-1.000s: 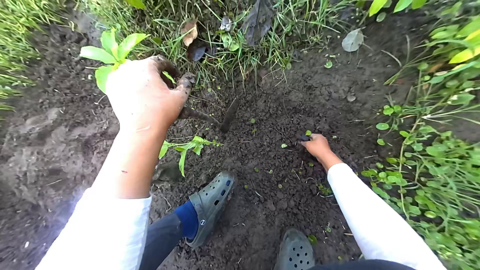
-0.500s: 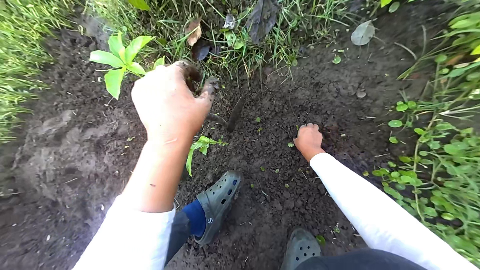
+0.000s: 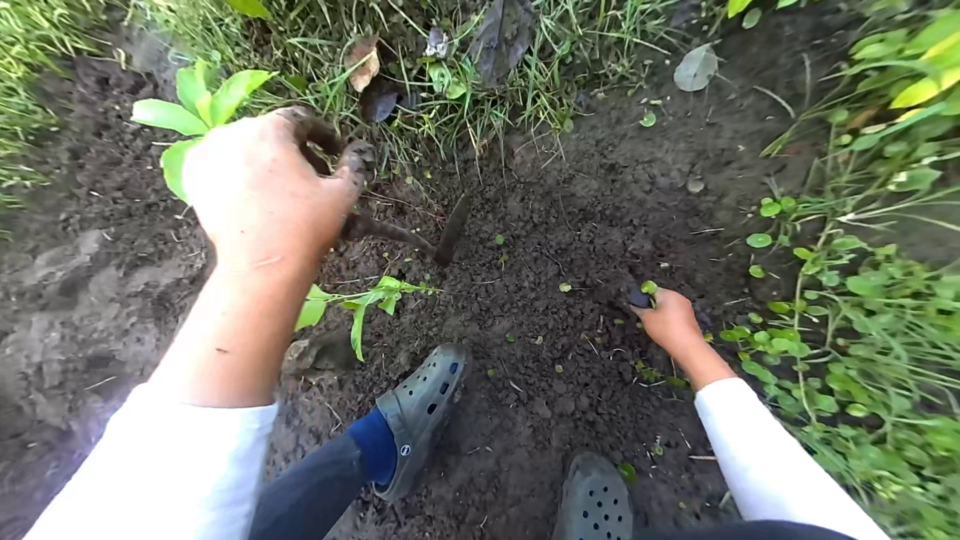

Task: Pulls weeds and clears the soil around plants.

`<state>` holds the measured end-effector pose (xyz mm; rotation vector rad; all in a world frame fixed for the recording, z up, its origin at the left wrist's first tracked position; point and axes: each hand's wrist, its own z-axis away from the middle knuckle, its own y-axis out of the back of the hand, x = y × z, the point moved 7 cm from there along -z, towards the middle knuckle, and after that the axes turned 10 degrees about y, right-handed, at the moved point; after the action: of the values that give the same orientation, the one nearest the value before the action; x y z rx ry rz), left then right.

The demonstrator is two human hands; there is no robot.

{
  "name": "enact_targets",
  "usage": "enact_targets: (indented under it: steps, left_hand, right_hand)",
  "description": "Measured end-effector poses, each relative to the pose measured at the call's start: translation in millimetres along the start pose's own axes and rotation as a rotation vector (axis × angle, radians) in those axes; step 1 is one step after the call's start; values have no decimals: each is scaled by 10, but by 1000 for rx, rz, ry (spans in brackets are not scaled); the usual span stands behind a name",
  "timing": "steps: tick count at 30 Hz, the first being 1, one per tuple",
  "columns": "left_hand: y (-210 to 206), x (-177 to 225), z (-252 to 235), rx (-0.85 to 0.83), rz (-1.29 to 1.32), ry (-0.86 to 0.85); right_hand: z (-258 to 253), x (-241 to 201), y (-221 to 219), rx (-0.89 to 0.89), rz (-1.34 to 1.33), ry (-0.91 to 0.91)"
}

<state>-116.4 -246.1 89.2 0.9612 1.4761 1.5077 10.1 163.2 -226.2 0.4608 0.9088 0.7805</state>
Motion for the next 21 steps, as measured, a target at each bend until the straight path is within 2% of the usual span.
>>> enact_targets:
  steps: [4,7,9,13,17,19,21]
  left_hand:
    - [-64,-197,-191,-21,50,28]
    - [-81,-201,-262,-40,68,8]
    - [-51,-151,-244,-60,68,-9]
    - [-48,-185,-223,-71,116,-91]
    - [-164,-554,-207,-117,146,-150]
    - [-192,-666,-140,-110,167,-143]
    - [-164,-614,14,-100,182,-139]
  right_hand:
    - [252,330,-201,-61,136,-44]
    - [308,234,-612,-99,288,-38]
    - [270,159,-735,-97,354,-60]
    - [136,248,-628,-125,329,-23]
    - [69,356,-492,-152,293,45]
    - [128,397,-314,-83,159,21]
    - [297,444,-112,-19,32,-43]
